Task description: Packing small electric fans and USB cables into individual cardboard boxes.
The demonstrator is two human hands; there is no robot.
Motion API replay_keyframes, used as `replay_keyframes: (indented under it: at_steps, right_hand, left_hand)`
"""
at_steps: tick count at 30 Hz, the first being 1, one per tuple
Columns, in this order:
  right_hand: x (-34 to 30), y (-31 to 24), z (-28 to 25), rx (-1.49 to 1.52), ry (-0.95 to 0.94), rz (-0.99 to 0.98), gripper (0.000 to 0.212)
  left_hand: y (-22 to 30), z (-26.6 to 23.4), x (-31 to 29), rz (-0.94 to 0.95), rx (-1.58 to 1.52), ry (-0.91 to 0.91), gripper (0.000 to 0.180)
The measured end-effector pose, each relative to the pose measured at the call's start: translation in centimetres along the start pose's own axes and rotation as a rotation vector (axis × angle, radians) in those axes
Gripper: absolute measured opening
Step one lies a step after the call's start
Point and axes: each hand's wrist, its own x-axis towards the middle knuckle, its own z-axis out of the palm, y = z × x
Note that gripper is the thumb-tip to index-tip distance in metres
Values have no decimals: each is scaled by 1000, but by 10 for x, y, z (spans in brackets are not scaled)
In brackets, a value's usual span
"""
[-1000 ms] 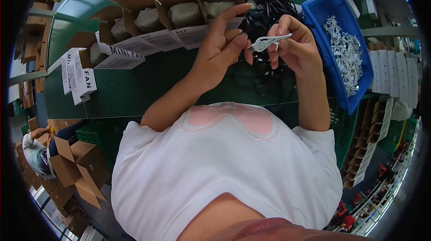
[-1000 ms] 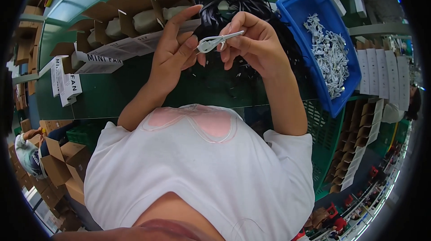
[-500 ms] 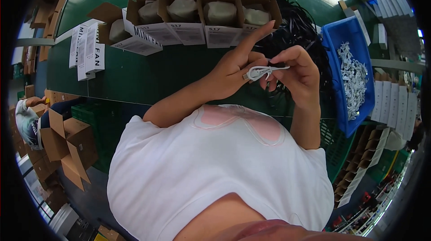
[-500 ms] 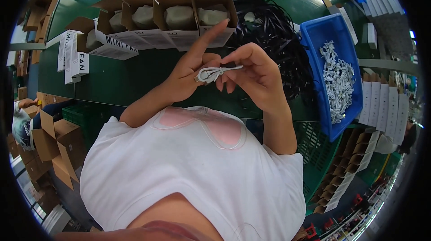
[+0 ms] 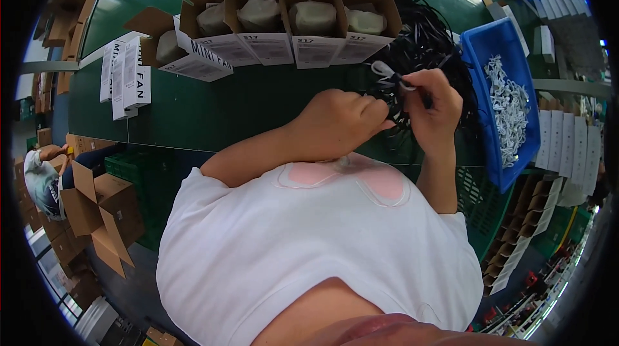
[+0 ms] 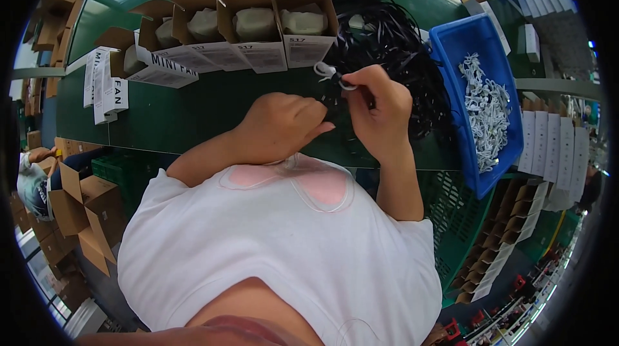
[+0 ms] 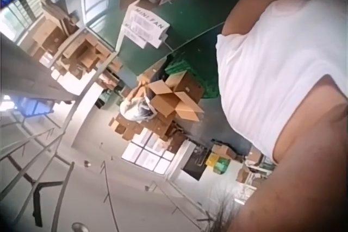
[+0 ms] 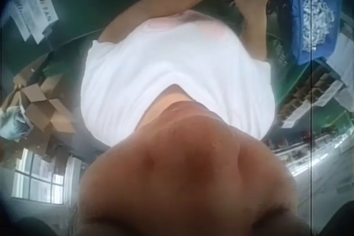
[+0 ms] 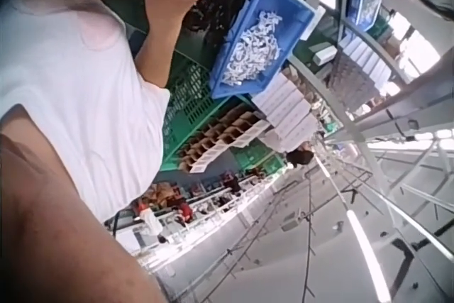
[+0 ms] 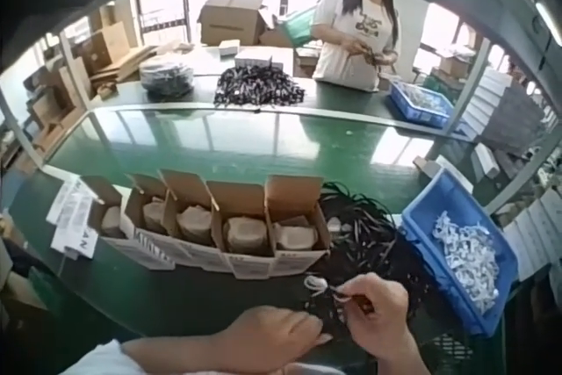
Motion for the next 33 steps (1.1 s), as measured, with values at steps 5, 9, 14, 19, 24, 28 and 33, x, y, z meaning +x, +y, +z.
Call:
replay_keyframes:
  at_steps: [5,9,14,19,24,28,33]
  right_hand:
    - [7,0,19,-252,278,-26,21]
    - [11,1,27,-299,630,-196,22]
    - [0,-5,21,-1057,354,-225,23]
    - [-1,-13,15,-1101,-31,-67,22]
    - [10,-1,15,-556,-201,-177,21]
    - [24,7,12,-165,-45,-352,22]
    - [36,2,-4,-37,154,-403,27]
  left_hand:
    - [3,0,7,-9,298,-24,13]
    - [3,-1,14,-7,393,-56,16]
    - [1,-29,9,88,405,-165,17]
    - [0,-39,5,70,219,-297,16]
    - [-6,-26,1,-211,-205,-186,11]
    - [-3,-4,-10,-855,-1057,-113,10]
    - [-9,-54,14,-367,-224,60,16]
